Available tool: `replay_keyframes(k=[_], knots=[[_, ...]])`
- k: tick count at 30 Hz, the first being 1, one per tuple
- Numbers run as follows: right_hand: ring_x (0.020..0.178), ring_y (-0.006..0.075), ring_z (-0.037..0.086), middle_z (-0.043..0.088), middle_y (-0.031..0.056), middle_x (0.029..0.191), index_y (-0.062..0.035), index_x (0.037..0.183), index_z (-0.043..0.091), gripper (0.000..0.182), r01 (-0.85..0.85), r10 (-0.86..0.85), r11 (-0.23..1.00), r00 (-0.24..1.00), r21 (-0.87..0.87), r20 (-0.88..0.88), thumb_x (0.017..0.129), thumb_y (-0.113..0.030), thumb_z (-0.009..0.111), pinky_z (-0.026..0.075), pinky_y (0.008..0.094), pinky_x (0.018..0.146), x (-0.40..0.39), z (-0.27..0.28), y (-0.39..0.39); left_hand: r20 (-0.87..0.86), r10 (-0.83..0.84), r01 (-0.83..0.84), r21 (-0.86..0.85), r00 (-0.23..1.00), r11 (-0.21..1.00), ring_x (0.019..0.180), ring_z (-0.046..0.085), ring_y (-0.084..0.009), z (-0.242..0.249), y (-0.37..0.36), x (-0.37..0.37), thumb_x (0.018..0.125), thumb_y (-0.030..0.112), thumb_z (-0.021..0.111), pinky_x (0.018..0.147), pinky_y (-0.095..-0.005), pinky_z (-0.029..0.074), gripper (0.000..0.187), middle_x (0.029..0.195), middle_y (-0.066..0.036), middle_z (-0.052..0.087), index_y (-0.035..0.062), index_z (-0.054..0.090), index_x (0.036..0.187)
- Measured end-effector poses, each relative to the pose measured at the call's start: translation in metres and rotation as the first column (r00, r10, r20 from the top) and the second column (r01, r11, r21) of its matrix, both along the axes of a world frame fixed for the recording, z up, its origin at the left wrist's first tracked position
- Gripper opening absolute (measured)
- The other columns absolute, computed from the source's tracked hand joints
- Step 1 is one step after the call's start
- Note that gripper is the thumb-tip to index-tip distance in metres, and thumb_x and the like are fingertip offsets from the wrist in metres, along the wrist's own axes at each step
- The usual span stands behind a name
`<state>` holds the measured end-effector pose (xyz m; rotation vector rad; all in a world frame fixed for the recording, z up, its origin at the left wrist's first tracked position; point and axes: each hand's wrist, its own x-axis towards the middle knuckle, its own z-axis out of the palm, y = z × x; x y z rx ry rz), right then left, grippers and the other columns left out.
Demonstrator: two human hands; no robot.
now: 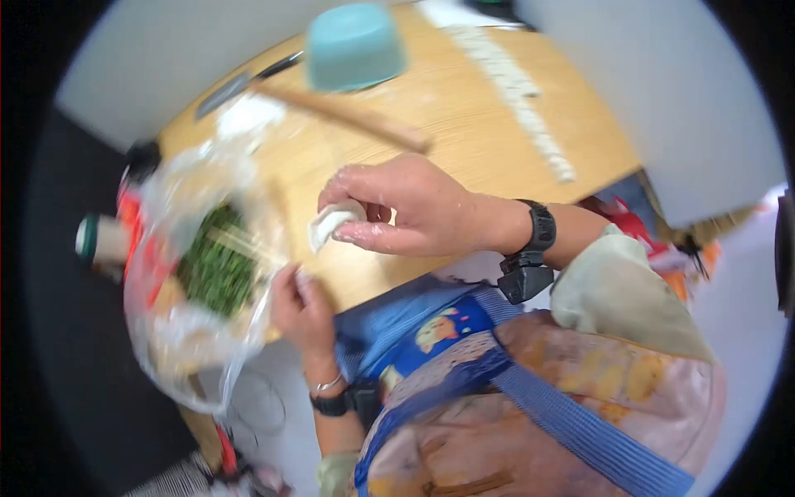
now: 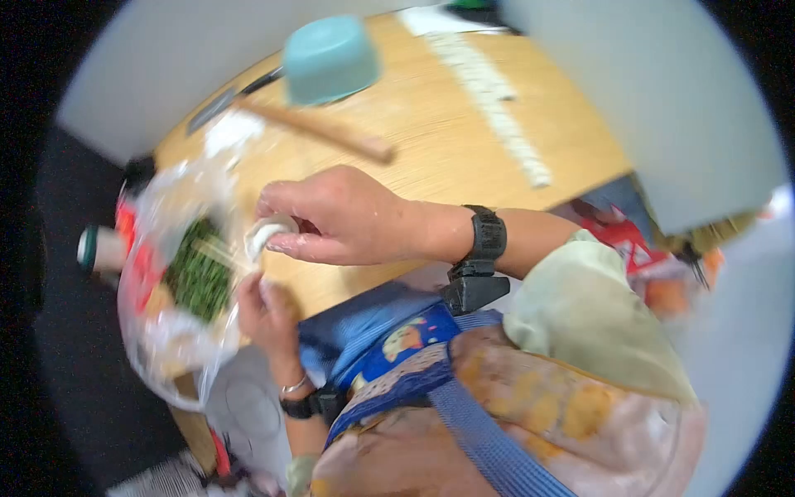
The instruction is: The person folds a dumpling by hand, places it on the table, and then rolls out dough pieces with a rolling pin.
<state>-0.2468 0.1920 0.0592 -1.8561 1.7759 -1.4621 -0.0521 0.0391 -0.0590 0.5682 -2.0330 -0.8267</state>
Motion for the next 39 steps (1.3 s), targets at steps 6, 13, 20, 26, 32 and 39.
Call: replay_keyframes(k=[6,13,20,26,32,39], knots=[[0.069,0.0208,0.065,0.069,0.0108,0.084,-0.0059,0.113,0.069,0.026,0.615,-0.606,0.789,0.776,-0.005,-0.178,0.096,-0.026,0.071,0.051,0.0344,0.064,-0.081,-0.015,0.135,0.03,-0.06,0.053,0.181,0.998,0.982,0.075,0.062,-0.0119,-0.004,-0.001,0.003,0.1,0.004,0.061,0.067,-0.0256,0.051,0.015,0.089,-0.007,0.069,-0.0038,0.065,0.112],[0.074,0.0149,0.06,0.066,0.0085,0.081,-0.0015,0.105,0.069,0.024,0.805,-0.819,0.525,0.566,0.276,-0.093,0.095,-0.023,0.072,0.049,0.0324,0.071,-0.208,-0.066,0.228,0.091,-0.061,0.057,0.044,0.994,0.997,0.073,0.057,-0.0072,-0.007,-0.003,-0.002,0.104,0.007,0.058,0.065,-0.0224,0.046,0.012,0.086,-0.002,0.064,-0.0024,0.062,0.109],[0.081,0.0236,0.065,0.069,0.0112,0.088,-0.0036,0.104,0.068,0.024,0.791,-0.774,0.588,0.611,0.166,-0.17,0.093,-0.024,0.073,0.051,0.0369,0.073,-0.223,-0.09,0.214,0.14,-0.047,0.039,0.058,0.989,0.998,0.073,0.057,-0.0079,0.0,-0.001,-0.003,0.104,0.009,0.058,0.065,-0.0231,0.046,0.013,0.085,-0.002,0.063,-0.0019,0.063,0.11],[0.079,0.0212,0.063,0.067,0.0093,0.086,-0.0052,0.107,0.063,0.023,0.845,-0.812,0.496,0.533,0.2,-0.238,0.092,-0.019,0.073,0.049,0.0346,0.071,-0.222,-0.09,0.212,0.142,-0.031,0.026,0.04,0.989,0.999,0.071,0.058,-0.0108,-0.001,-0.001,-0.003,0.101,0.008,0.06,0.063,-0.026,0.048,0.015,0.085,-0.005,0.065,-0.0027,0.064,0.111],[0.088,0.0295,0.068,0.071,0.0124,0.095,-0.007,0.109,0.065,0.023,0.835,-0.794,0.504,0.548,0.219,-0.262,0.092,-0.021,0.071,0.053,0.0399,0.077,-0.222,-0.088,0.213,0.146,-0.018,0.018,0.006,0.989,1.0,0.069,0.057,-0.0111,0.001,0.001,-0.004,0.101,0.008,0.06,0.062,-0.0259,0.047,0.015,0.084,-0.005,0.064,-0.0023,0.064,0.111],[0.09,0.0282,0.067,0.07,0.0122,0.096,-0.006,0.107,0.065,0.018,0.836,-0.804,0.518,0.549,0.183,-0.229,0.092,-0.014,0.069,0.053,0.04,0.079,-0.224,-0.092,0.212,0.158,-0.008,0.009,-0.008,0.987,1.0,0.068,0.055,-0.0104,0.002,0.002,-0.005,0.101,0.009,0.059,0.06,-0.0257,0.045,0.016,0.083,-0.005,0.064,-0.0023,0.064,0.112]])
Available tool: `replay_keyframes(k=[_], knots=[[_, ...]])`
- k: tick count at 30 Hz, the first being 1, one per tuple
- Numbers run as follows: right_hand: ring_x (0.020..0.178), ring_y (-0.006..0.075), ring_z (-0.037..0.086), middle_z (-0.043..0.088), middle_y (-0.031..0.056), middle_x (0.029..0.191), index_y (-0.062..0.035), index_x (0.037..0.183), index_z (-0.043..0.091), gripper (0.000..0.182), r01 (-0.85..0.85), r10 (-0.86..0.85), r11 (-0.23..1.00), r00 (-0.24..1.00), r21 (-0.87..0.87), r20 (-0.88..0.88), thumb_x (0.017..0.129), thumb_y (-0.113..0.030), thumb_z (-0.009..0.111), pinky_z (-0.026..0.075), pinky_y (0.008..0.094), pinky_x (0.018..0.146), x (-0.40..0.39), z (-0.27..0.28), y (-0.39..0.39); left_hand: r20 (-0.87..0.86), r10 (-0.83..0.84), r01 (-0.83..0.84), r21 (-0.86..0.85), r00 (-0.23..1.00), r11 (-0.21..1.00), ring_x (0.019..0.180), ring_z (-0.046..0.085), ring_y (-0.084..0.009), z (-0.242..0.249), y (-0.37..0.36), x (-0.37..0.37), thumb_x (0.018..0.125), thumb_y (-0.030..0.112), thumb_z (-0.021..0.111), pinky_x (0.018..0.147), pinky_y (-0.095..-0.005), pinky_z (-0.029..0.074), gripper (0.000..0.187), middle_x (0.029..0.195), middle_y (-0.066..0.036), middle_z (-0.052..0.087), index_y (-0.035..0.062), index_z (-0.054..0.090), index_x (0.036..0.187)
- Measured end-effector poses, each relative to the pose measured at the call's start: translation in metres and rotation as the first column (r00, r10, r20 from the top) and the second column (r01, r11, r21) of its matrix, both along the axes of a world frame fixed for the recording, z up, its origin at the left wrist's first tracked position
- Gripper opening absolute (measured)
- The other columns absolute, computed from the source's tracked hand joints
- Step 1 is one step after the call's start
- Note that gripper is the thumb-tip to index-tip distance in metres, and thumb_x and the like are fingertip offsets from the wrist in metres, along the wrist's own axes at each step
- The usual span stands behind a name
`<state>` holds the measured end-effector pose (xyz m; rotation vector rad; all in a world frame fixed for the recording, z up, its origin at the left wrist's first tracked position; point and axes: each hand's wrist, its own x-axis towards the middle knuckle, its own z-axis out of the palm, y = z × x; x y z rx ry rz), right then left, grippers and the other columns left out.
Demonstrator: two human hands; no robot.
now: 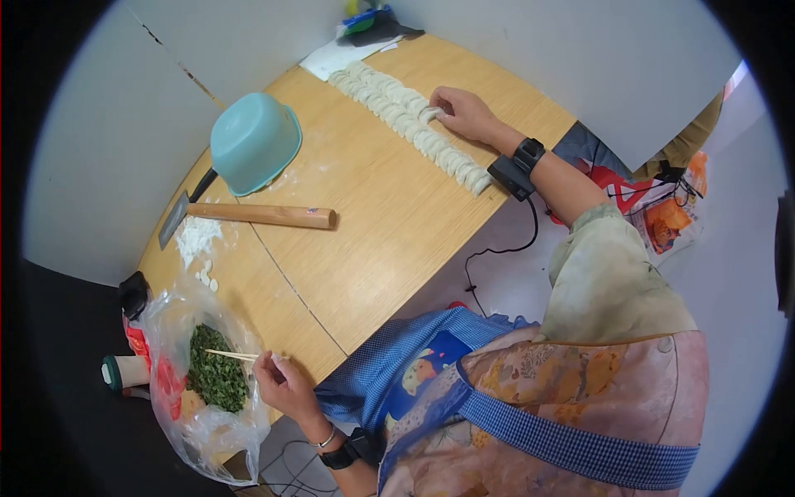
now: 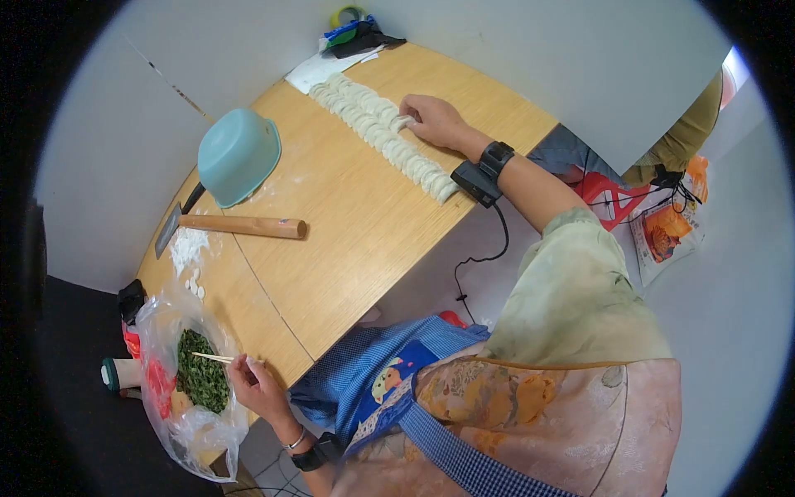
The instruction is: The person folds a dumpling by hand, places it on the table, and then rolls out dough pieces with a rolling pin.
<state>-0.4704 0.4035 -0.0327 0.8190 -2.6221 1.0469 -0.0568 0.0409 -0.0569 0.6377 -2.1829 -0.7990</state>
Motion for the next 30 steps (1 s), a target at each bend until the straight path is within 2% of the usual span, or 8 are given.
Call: replay_keyframes(k=[11,17,19,30], knots=[[0.093,0.029,0.066,0.068,0.0141,0.098,-0.004,0.104,0.064,0.017,-0.034,0.033,0.999,0.998,-0.014,-0.05,0.088,-0.01,0.067,0.052,0.04,0.08,-0.0052,-0.001,-0.0017,0.003,-0.005,0.005,0.015,1.0,1.0,0.07,0.056,-0.0104,-0.0019,-0.0011,0.0013,0.101,0.008,0.059,0.062,-0.0254,0.047,0.017,0.086,-0.005,0.065,-0.003,0.064,0.112],[0.09,0.0279,0.066,0.069,0.0138,0.095,-0.0023,0.104,0.064,0.021,0.021,-0.018,0.998,0.998,-0.061,0.052,0.085,-0.011,0.067,0.052,0.0389,0.08,-0.0046,-0.0014,-0.0009,0.001,-0.005,0.005,0.015,1.0,1.0,0.069,0.056,-0.0108,0.0006,-0.0001,0.0005,0.101,0.008,0.059,0.061,-0.0256,0.047,0.017,0.085,-0.005,0.064,-0.0033,0.064,0.112],[0.089,0.0188,0.064,0.066,0.0089,0.093,-0.0024,0.105,0.062,0.018,0.035,-0.03,0.998,0.995,-0.049,0.095,0.089,-0.008,0.067,0.052,0.0332,0.082,-0.0071,-0.0024,0.0002,0.003,-0.007,0.007,0.009,1.0,1.0,0.069,0.056,-0.011,0.0,-0.0005,0.0006,0.101,0.008,0.059,0.061,-0.0258,0.047,0.017,0.084,-0.005,0.064,-0.0034,0.064,0.112],[0.088,0.018,0.064,0.067,0.0081,0.092,-0.0025,0.102,0.061,0.015,0.015,-0.011,0.997,0.999,-0.078,0.049,0.089,-0.006,0.068,0.053,0.0319,0.081,-0.0076,-0.0046,-0.0009,0.018,0.001,0.0,-0.044,1.0,0.999,0.068,0.057,-0.0123,-0.0005,-0.0004,0.0006,0.101,0.008,0.059,0.06,-0.0267,0.047,0.017,0.083,-0.007,0.064,-0.0037,0.064,0.112]])
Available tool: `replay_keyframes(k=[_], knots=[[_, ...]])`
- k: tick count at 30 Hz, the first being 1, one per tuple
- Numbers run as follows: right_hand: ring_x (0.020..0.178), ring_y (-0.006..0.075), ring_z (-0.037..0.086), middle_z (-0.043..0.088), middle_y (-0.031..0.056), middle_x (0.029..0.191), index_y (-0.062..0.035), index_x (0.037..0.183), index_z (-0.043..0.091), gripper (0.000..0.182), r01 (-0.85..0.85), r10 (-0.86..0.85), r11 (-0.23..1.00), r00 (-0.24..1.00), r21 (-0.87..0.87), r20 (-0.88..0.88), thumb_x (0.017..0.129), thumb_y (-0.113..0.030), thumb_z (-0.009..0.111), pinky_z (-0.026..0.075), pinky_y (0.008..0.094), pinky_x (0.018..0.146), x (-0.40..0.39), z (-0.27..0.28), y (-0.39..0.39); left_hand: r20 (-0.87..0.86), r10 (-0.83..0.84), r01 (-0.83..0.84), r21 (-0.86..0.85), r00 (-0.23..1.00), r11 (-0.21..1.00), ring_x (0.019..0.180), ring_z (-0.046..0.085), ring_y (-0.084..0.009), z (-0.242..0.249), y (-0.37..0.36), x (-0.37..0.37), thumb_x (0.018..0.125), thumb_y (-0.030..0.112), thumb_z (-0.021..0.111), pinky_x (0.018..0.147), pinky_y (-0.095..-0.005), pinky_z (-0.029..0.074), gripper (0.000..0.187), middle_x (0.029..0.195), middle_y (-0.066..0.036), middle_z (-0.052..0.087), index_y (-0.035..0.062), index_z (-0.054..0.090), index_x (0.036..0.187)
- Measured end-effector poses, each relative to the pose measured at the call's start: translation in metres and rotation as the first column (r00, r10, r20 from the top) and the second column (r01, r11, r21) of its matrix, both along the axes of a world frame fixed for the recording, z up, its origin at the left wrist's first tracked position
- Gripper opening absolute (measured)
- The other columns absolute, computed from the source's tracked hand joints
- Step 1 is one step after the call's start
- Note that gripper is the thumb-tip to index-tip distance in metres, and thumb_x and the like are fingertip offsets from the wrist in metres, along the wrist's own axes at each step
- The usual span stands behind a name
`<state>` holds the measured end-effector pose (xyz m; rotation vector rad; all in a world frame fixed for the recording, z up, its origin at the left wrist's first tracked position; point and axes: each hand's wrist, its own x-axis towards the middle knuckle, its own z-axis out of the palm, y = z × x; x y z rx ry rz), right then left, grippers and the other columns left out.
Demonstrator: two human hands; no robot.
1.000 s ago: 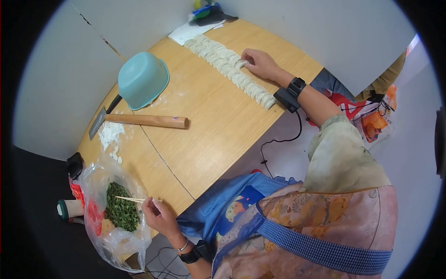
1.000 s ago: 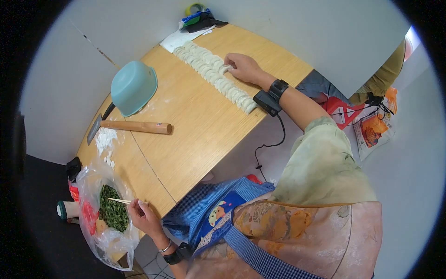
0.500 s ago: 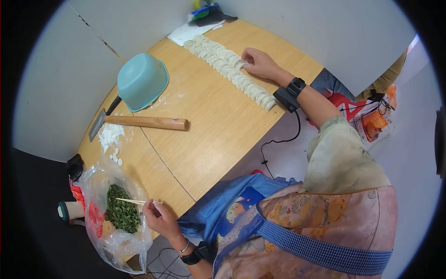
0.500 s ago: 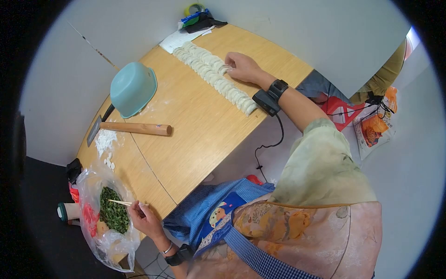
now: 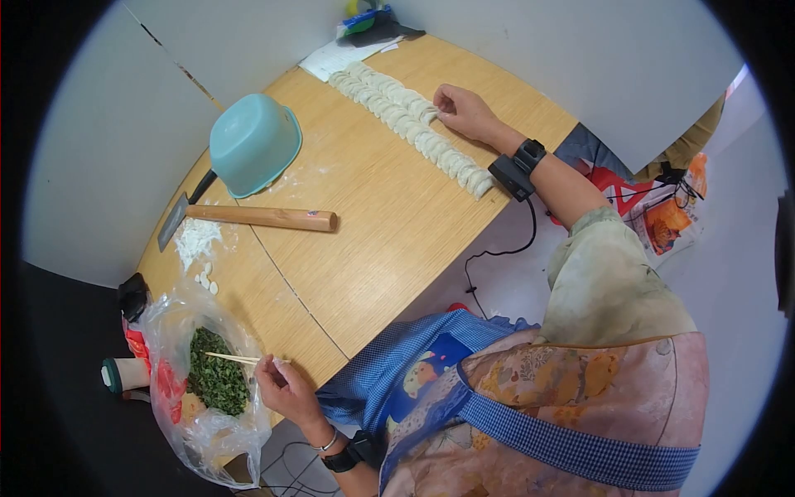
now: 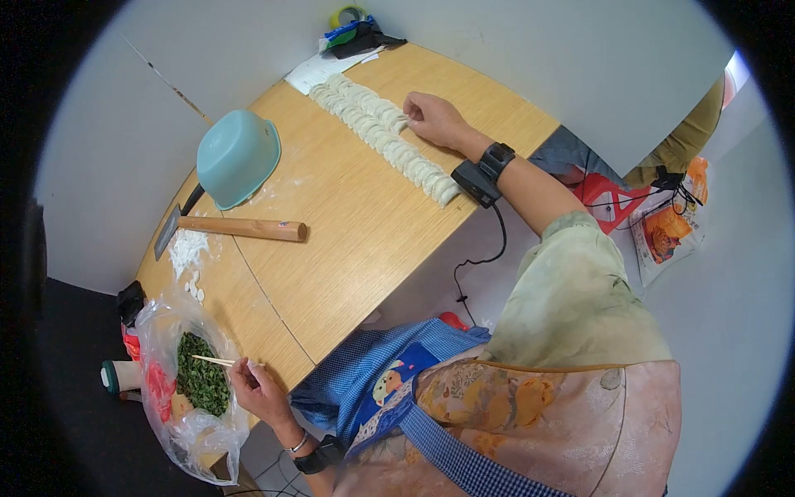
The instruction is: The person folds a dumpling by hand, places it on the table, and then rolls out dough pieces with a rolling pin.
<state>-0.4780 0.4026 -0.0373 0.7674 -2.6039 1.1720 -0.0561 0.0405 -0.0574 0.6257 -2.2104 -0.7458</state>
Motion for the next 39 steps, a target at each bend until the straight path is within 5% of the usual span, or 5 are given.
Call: replay_keyframes(k=[19,30,35,36,39], knots=[[0.078,0.026,0.067,0.069,0.0097,0.083,-0.005,0.089,0.067,0.016,0.063,-0.06,0.996,0.997,0.069,-0.047,0.083,-0.017,0.075,0.052,0.0383,0.069,0.003,0.004,-0.001,0.021,-0.008,0.007,0.041,1.0,0.999,0.074,0.056,-0.01,-0.001,0.0,0.002,0.103,0.009,0.058,0.065,-0.025,0.047,0.014,0.088,-0.004,0.064,-0.0022,0.062,0.111],[0.078,0.0191,0.061,0.064,0.0091,0.081,-0.0016,0.099,0.065,0.018,0.141,-0.143,0.988,0.989,-0.055,-0.024,0.089,-0.016,0.066,0.051,0.0359,0.073,0.002,-0.006,0.005,0.041,-0.037,0.035,0.038,0.998,0.999,0.074,0.063,-0.0164,0.001,-0.002,-0.003,0.101,0.01,0.06,0.065,-0.0311,0.049,0.014,0.087,-0.012,0.067,-0.0017,0.066,0.105],[0.086,0.013,0.054,0.06,0.0019,0.092,-0.0005,0.103,0.063,0.018,-0.155,0.155,0.957,0.988,-0.246,-0.02,0.098,-0.018,0.064,0.047,0.031,0.077,-0.011,-0.015,0.029,0.031,-0.031,0.039,-0.299,0.999,0.953,0.082,0.066,-0.0354,0.013,-0.001,0.005,0.089,0.008,0.069,0.074,-0.0432,0.052,0.015,0.091,-0.015,0.069,0.0032,0.07,0.103],[0.088,0.0106,0.054,0.06,0.0009,0.094,-0.0012,0.103,0.063,0.017,-0.025,0.18,0.844,0.954,-0.535,0.24,0.1,-0.018,0.064,0.046,0.029,0.077,0.008,-0.005,0.027,0.06,-0.001,0.023,-0.374,0.998,0.927,0.094,0.065,-0.0358,0.017,-0.004,0.012,0.087,0.009,0.071,0.083,-0.0456,0.051,0.018,0.101,-0.015,0.069,0.0045,0.07,0.105],[0.087,0.009,0.056,0.061,0.0004,0.094,-0.0011,0.106,0.065,0.01,-0.058,0.03,0.938,0.996,-0.341,-0.087,0.101,-0.01,0.064,0.048,0.0262,0.079,-0.022,-0.01,0.068,0.116,0.096,-0.025,-0.5,0.989,0.866,0.12,0.059,-0.0372,0.04,-0.011,0.034,0.084,0.012,0.074,0.103,-0.0519,0.042,0.022,0.122,-0.016,0.066,0.0069,0.069,0.105]])
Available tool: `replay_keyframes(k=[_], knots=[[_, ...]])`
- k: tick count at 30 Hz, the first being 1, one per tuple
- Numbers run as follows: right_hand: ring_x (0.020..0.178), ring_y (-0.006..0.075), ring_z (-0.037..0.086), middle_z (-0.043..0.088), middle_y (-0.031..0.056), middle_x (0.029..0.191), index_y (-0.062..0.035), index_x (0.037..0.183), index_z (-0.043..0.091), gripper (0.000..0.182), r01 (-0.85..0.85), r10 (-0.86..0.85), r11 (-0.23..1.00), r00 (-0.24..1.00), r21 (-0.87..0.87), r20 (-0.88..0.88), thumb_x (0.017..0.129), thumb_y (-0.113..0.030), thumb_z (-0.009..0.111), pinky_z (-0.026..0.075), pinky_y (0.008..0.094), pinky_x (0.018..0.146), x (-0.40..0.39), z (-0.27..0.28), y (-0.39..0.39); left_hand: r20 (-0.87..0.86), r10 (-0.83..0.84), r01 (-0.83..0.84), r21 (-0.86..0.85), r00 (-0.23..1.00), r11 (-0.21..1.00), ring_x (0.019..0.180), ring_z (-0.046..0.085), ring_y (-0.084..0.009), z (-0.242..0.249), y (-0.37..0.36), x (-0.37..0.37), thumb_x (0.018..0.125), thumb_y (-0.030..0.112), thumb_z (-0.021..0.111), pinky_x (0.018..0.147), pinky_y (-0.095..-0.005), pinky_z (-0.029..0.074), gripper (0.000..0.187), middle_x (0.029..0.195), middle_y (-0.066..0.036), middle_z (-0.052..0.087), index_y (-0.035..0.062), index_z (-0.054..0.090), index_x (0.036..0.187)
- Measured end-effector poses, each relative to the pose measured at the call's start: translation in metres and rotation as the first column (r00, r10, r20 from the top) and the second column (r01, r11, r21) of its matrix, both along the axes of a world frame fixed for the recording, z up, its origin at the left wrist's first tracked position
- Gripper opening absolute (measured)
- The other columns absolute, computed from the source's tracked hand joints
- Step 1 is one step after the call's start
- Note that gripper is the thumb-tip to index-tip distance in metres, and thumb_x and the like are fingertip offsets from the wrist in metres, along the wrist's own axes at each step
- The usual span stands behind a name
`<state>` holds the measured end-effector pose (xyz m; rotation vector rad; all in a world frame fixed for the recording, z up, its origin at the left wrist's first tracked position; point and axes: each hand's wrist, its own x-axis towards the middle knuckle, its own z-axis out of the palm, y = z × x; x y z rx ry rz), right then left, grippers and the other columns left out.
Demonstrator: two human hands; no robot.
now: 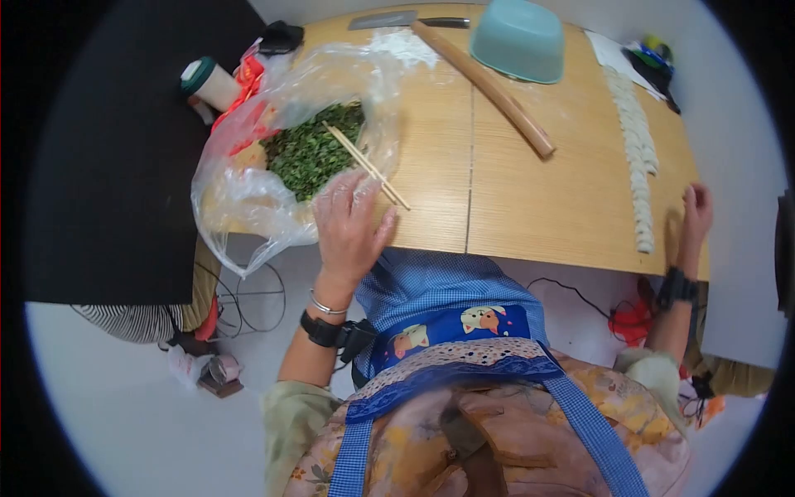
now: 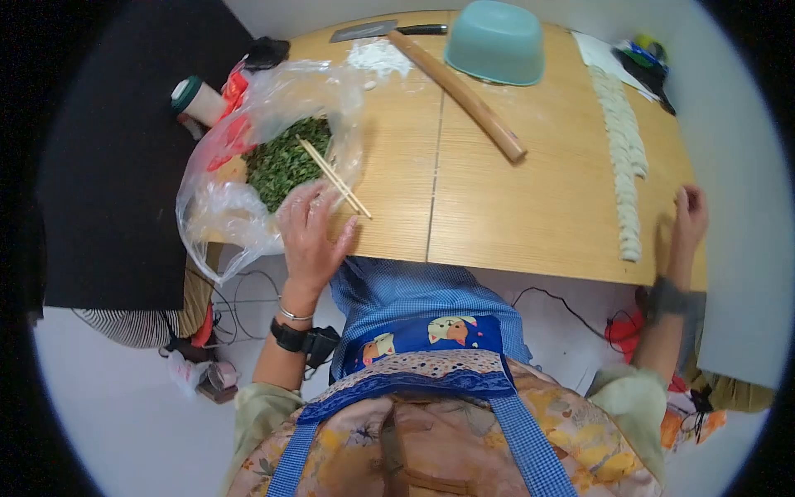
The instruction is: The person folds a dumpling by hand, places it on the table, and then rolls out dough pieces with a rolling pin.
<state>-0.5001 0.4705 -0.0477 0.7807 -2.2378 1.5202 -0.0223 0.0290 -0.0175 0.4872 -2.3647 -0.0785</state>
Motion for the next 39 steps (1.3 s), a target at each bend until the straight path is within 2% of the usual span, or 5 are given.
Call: replay_keyframes(k=[6,15,24,31,39], knots=[[0.091,0.0101,0.057,0.063,0.0011,0.098,0.0009,0.111,0.065,0.011,0.136,-0.122,0.987,0.983,0.091,-0.137,0.102,-0.005,0.063,0.048,0.0262,0.084,0.128,0.045,-0.034,0.167,0.095,-0.06,-0.205,0.981,0.977,0.146,0.04,-0.041,0.02,-0.065,0.035,0.081,0.01,0.077,0.12,-0.0578,0.029,0.02,0.147,-0.017,0.053,0.0079,0.068,0.098],[0.07,0.0316,0.063,0.062,0.0125,0.077,-0.003,0.092,0.063,0.018,-0.539,0.673,0.732,0.667,0.416,-0.319,0.077,0.003,0.071,0.048,0.0419,0.062,0.244,0.077,-0.21,0.022,0.188,-0.165,-0.386,0.982,0.908,0.136,0.049,-0.0402,0.07,-0.158,0.026,0.078,0.012,0.082,0.11,-0.0481,0.043,0.057,0.152,-0.022,0.047,0.0066,0.059,0.13],[0.083,0.0379,0.065,0.063,0.0151,0.092,-0.0036,0.105,0.06,0.02,-0.76,0.847,0.486,0.532,0.433,-0.017,0.088,-0.01,0.067,0.053,0.0463,0.072,0.262,0.051,-0.317,0.407,-0.253,-0.056,0.611,0.877,0.789,0.112,0.062,-0.03,0.069,-0.133,0.05,0.061,0.024,0.094,0.093,-0.0386,0.054,0.128,0.162,-0.021,0.036,0.0039,0.02,0.165],[0.095,0.0384,0.063,0.061,0.0158,0.103,-0.005,0.11,0.058,0.023,-0.768,0.779,0.521,0.606,0.372,0.16,0.089,-0.011,0.065,0.052,0.048,0.081,0.279,0.026,-0.357,0.47,0.024,-0.03,0.006,0.882,1.0,0.129,0.058,-0.0427,0.06,-0.117,0.045,0.066,0.007,0.086,0.1,-0.0459,0.054,0.118,0.167,-0.022,0.026,0.0088,0.021,0.164],[0.082,0.0351,0.061,0.058,0.0131,0.091,-0.0046,0.093,0.06,0.007,-0.782,0.86,0.448,0.51,0.433,0.031,0.088,-0.008,0.064,0.052,0.0456,0.071,0.278,0.025,-0.354,0.329,0.063,-0.124,0.167,0.942,0.978,0.105,0.065,-0.046,0.042,-0.172,0.028,0.075,0.003,0.075,0.082,-0.0514,0.055,0.092,0.124,-0.026,0.06,0.006,0.033,0.157]])
